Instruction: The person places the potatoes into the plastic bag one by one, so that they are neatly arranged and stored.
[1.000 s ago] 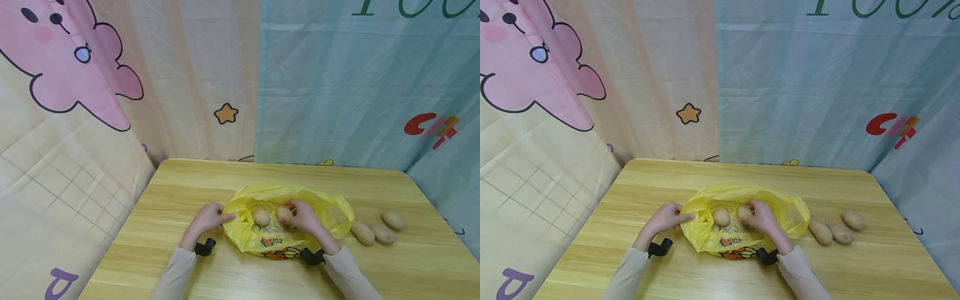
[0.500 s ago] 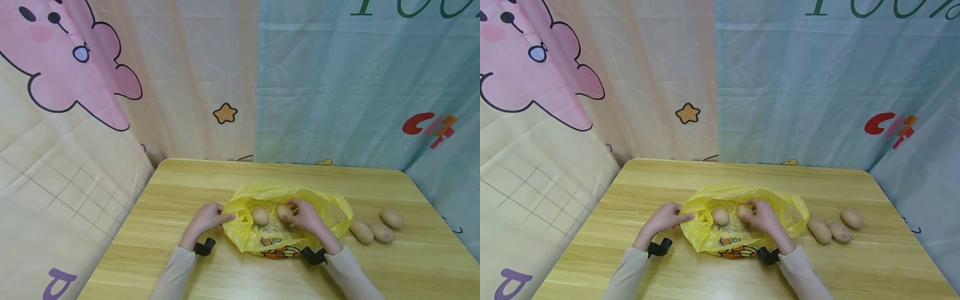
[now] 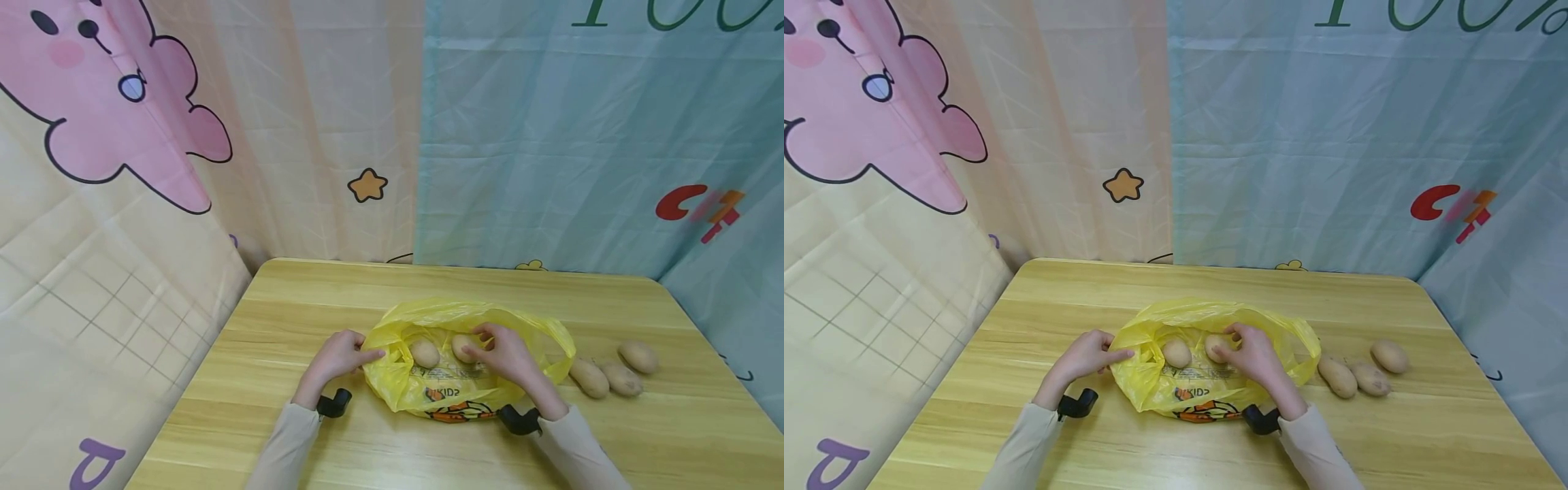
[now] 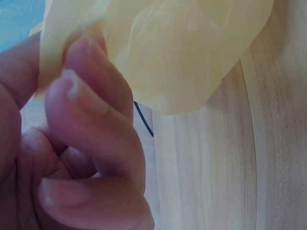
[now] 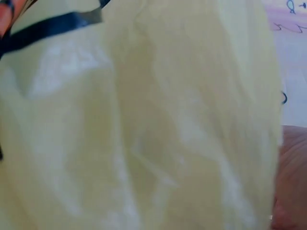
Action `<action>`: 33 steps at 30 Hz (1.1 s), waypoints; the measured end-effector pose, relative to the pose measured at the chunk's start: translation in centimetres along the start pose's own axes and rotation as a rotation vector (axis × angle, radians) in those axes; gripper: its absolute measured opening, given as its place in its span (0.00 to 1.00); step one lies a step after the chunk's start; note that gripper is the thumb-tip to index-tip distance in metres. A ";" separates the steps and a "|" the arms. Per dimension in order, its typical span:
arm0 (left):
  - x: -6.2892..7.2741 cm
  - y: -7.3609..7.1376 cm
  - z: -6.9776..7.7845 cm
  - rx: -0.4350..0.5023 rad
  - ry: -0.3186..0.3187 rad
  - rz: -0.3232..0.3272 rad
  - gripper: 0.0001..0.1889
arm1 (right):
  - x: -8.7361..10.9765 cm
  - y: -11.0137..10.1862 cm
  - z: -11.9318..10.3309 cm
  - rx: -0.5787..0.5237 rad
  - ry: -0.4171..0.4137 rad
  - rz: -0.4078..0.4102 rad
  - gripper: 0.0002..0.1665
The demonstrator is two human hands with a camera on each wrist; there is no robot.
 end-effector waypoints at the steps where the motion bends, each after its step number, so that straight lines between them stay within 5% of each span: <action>1: 0.0 0.0 0.0 0.000 0.000 -0.001 0.19 | 0.1 -0.2 0.0 -0.003 -0.001 0.006 0.24; 21: -0.1 0.0 -0.2 0.002 -0.012 -0.002 0.19 | 1.8 -5.6 -1.8 0.046 -0.133 0.233 0.16; 33: 0.1 0.0 0.1 -0.002 -0.011 -0.002 0.19 | 2.8 -9.4 -0.9 0.042 -0.103 0.339 0.15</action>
Point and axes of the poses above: each hand's wrist, its own x-axis away from the middle knuckle, its own y-axis out of the palm, z = x × y, the point moved 10 cm from there along -x, towards the middle knuckle, and after that the axes turned 12 degrees about x, right-handed, at the moved point
